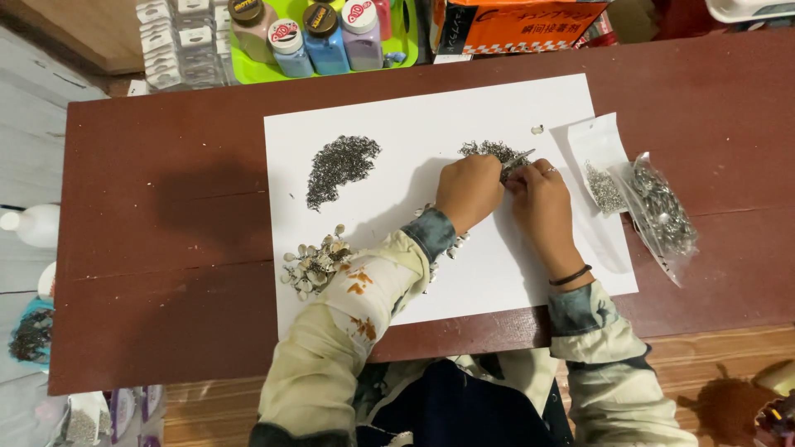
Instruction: Assembling small fishing tackle components using pliers at a workbench.
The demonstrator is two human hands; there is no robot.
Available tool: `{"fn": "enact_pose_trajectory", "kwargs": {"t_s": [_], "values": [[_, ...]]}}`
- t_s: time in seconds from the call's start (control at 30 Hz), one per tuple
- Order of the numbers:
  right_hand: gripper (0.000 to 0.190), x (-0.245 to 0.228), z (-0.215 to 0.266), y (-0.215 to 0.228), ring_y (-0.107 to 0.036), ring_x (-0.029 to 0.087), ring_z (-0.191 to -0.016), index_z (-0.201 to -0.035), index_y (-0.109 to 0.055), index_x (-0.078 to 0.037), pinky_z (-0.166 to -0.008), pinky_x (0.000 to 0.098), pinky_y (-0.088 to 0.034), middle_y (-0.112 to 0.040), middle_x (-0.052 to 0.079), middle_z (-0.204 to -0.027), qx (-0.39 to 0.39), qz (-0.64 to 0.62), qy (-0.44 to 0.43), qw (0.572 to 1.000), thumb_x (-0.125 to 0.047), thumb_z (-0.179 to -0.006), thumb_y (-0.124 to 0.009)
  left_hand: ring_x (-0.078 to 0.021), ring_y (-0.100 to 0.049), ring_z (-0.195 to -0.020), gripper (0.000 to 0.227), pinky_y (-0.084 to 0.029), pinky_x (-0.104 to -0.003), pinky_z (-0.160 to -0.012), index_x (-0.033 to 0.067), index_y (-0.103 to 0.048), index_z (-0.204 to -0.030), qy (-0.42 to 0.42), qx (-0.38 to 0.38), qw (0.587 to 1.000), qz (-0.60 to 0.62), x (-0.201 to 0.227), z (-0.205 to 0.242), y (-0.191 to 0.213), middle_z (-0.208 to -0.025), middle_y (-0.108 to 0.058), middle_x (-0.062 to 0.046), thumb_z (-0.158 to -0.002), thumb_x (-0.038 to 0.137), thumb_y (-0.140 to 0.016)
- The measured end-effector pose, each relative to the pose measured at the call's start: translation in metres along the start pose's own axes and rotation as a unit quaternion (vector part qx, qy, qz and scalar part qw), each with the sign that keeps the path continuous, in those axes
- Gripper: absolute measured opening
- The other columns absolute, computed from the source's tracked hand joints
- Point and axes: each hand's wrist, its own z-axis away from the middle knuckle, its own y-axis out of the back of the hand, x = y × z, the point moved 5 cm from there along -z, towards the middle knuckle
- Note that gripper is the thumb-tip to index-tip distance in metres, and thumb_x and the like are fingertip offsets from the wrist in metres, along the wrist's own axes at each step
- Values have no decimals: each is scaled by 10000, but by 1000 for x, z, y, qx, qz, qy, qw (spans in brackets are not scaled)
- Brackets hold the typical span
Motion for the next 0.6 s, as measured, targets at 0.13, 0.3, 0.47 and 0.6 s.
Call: {"fn": "enact_pose_trajectory", "kwargs": {"t_s": [0.13,0.3,0.47,0.6], "values": [[86,2,-1,2,-681,402,-908,-965,-720,-12,-761,487,-593,-660,150,-937,-1,16,2,1000,-74,-935,-770,-405,-763,-880,168,-603,-574,-830,-5,-718,-860,0,-3,1000,-2,5,6,8,-805,-739,-159,-889,127,-617],[131,-4,2,30,-716,353,-859,-951,-693,-63,-773,429,-568,-717,109,-880,79,-116,24,990,61,-949,-735,-405,-767,-867,173,-615,-547,-797,-7,-723,-908,-1,19,1000,0,6,9,5,-804,-745,-169,-905,126,-612],[137,-25,5,57,-727,323,-862,-960,-708,-45,-792,402,-555,-759,130,-956,109,-196,16,974,86,-959,-748,-435,-755,-922,293,-603,-586,-802,-15,-691,-1020,11,11,998,62,22,34,29,-895,-744,-201,-937,241,-574],[40,-49,8,64,-671,189,-977,-989,-661,19,-912,362,-545,-741,183,-1027,82,-426,-36,900,39,-1008,-691,-536,-724,-917,358,-589,-636,-749,-47,-631,-1129,0,38,989,145,28,68,52,-922,-730,-299,-1018,252,-468]]}}
